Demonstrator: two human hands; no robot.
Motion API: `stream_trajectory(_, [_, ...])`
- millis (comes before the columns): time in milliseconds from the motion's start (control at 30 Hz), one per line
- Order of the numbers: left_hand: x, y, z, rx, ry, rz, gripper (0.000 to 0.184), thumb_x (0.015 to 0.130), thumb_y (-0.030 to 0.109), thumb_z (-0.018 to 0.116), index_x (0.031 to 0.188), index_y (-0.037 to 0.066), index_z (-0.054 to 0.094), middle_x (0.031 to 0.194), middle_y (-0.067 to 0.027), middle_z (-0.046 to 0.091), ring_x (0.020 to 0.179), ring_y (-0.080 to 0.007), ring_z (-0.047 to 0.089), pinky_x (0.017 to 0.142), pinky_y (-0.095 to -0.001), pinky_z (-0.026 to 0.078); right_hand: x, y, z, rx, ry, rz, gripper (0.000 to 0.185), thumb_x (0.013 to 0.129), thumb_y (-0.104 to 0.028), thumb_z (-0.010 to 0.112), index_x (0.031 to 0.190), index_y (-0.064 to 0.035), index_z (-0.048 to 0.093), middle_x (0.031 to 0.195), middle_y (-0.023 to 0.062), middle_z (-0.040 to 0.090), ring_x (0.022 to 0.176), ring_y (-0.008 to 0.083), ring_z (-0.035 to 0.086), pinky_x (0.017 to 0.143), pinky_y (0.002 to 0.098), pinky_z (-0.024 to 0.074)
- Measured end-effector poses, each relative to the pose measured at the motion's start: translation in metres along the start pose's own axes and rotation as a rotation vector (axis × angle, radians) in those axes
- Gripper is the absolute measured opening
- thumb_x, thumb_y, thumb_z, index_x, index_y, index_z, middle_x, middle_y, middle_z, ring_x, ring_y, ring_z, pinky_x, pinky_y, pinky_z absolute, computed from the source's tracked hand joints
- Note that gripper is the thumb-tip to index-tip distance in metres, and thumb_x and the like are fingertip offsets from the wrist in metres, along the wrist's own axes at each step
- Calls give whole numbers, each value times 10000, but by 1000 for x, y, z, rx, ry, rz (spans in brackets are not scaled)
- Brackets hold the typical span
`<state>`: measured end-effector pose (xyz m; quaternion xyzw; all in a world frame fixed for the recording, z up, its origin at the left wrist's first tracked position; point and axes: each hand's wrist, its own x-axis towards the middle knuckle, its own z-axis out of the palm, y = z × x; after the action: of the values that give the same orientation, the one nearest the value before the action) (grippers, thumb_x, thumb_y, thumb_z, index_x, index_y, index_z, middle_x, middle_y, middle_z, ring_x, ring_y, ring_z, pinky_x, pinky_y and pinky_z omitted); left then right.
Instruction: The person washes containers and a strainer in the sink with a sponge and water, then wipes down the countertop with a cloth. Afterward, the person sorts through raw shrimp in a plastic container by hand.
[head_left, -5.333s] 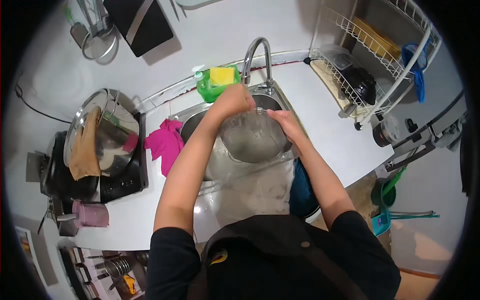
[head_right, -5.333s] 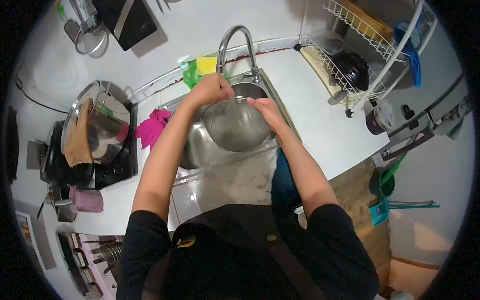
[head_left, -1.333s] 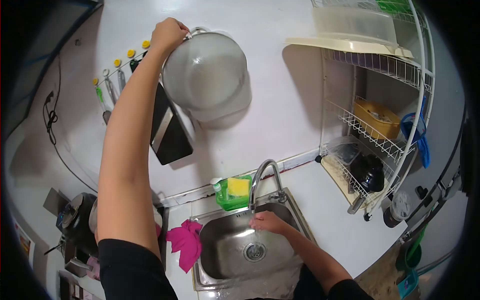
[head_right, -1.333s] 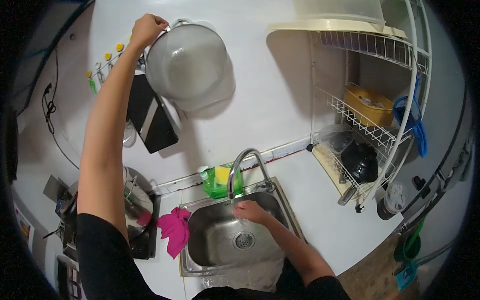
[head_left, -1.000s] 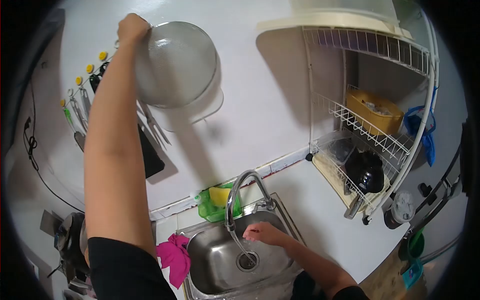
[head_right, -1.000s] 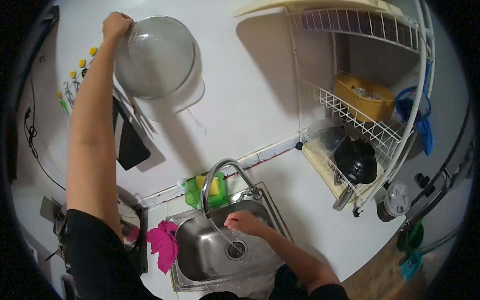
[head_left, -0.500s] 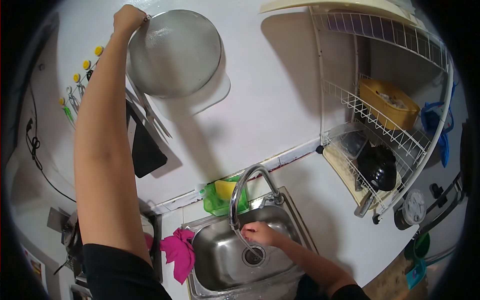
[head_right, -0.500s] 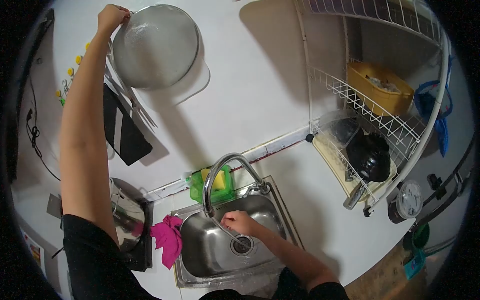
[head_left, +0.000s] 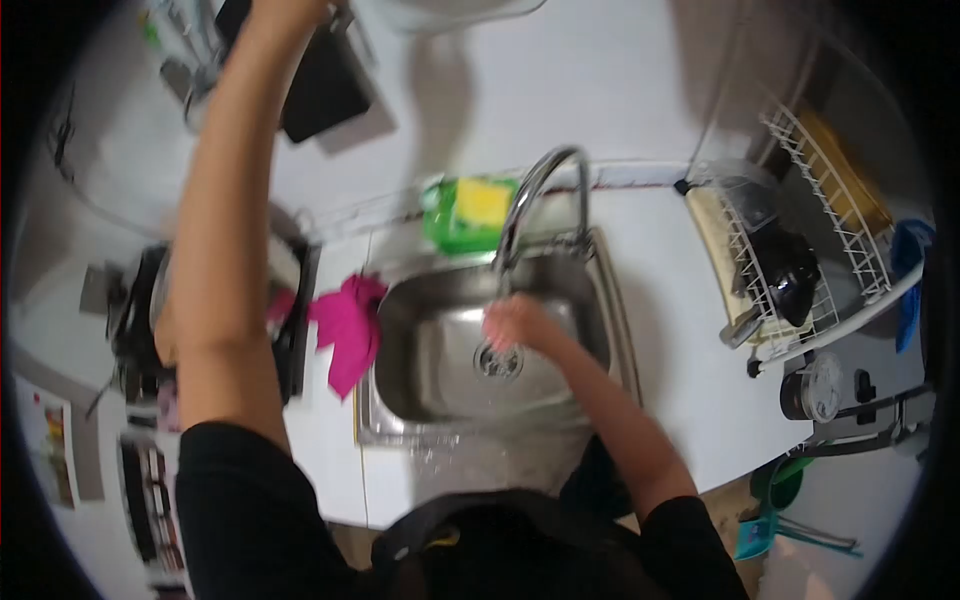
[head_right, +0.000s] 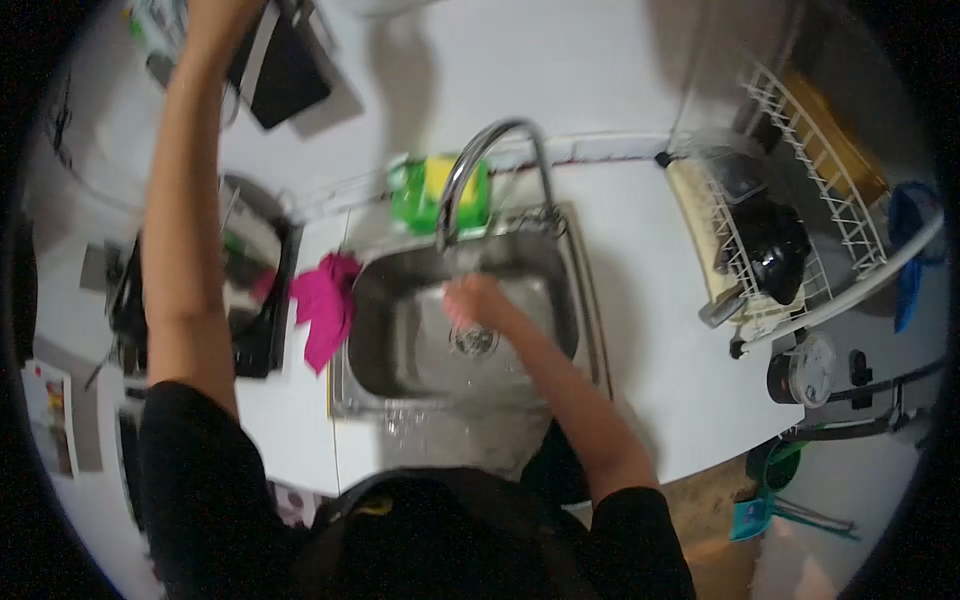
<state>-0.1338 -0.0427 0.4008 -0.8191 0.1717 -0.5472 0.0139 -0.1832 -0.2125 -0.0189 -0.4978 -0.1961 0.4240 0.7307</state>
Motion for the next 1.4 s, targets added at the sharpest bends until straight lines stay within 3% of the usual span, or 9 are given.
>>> stream_trajectory(67, [-97, 33, -29, -33, -44, -147, 165, 748, 172, 584, 726, 9, 592, 675, -165, 596, 572, -243, 588, 539, -341, 468, -7, -16, 14, -198, 135, 44, 332, 882, -270, 505, 745, 22, 582, 641, 66, 566, 505, 125, 537, 463, 260, 455])
stream_trajectory(167, [-255, 38, -40, -199, -395, -356, 258, 711, -2, 544, 958, 8, 618, 976, -171, 615, 894, -311, 599, 824, -354, 454, -15, -33, 34, -355, 221, 73, 348, 899, -305, 481, 811, 14, 590, 689, 66, 583, 575, 127, 568, 535, 261, 488])
stream_trajectory(333, [-484, -16, -5, 209, -735, -800, 636, 868, 426, 423, 1298, -32, 330, 1315, -310, 299, 1234, -423, 291, 1029, -449, 233, -10, -22, 41, -394, 232, 111, 361, 909, -329, 463, 859, 3, 597, 730, 61, 599, 652, 130, 592, 620, 258, 506])
stream_trajectory(567, [-465, -99, 103, 364, -723, -1153, 787, 857, 595, 279, 1381, 15, 193, 1384, -322, 165, 1285, -469, 155, 1060, -503, 103, -28, -13, 56, -227, 447, 117, 303, 906, -278, 465, 900, -1, 587, 756, 63, 600, 650, 139, 586, 615, 262, 504])
stream_trajectory(800, [-446, -32, 173, 141, -611, -672, 604, 820, 362, 450, 1314, 28, 353, 1344, -310, 273, 1234, -478, 260, 1021, -523, 190, -31, -18, 57, -112, 700, 76, 233, 875, -207, 452, 857, -13, 579, 702, 52, 578, 581, 138, 565, 542, 264, 493])
stream_trajectory(933, [-472, -77, 87, 7, -797, -203, 525, 815, 229, 457, 1301, 50, 373, 1325, -242, 355, 1193, -397, 375, 997, -435, 313, -15, -3, 32, -295, 737, -91, 255, 844, -235, 462, 724, -60, 605, 604, 16, 542, 484, 83, 455, 424, 215, 312])
stream_trajectory(1000, [-504, -70, 44, -198, -714, -347, 519, 828, 216, 450, 1315, 69, 349, 1332, -252, 334, 1216, -418, 330, 1015, -439, 283, -15, -19, 45, -214, 623, 0, 322, 913, -260, 453, 880, 39, 569, 762, 100, 599, 690, 203, 607, 686, 337, 526])
stream_trajectory(1233, [-533, 56, -212, -369, -995, -506, 524, 841, 224, 421, 1334, 57, 353, 1378, -234, 280, 1297, -375, 233, 1064, -449, 178, -9, -40, 61, -209, 584, -7, 327, 917, -263, 426, 885, 33, 562, 796, 115, 596, 701, 216, 607, 700, 317, 522])
stream_trajectory(1400, [-510, 126, -233, -1087, -956, -893, 582, 830, 337, 457, 1349, 97, 346, 1406, -196, 250, 1280, -367, 265, 1058, -454, 183, -22, -55, 67, -273, 584, -32, 309, 904, -288, 442, 877, -11, 574, 811, 77, 586, 712, 179, 590, 662, 301, 505])
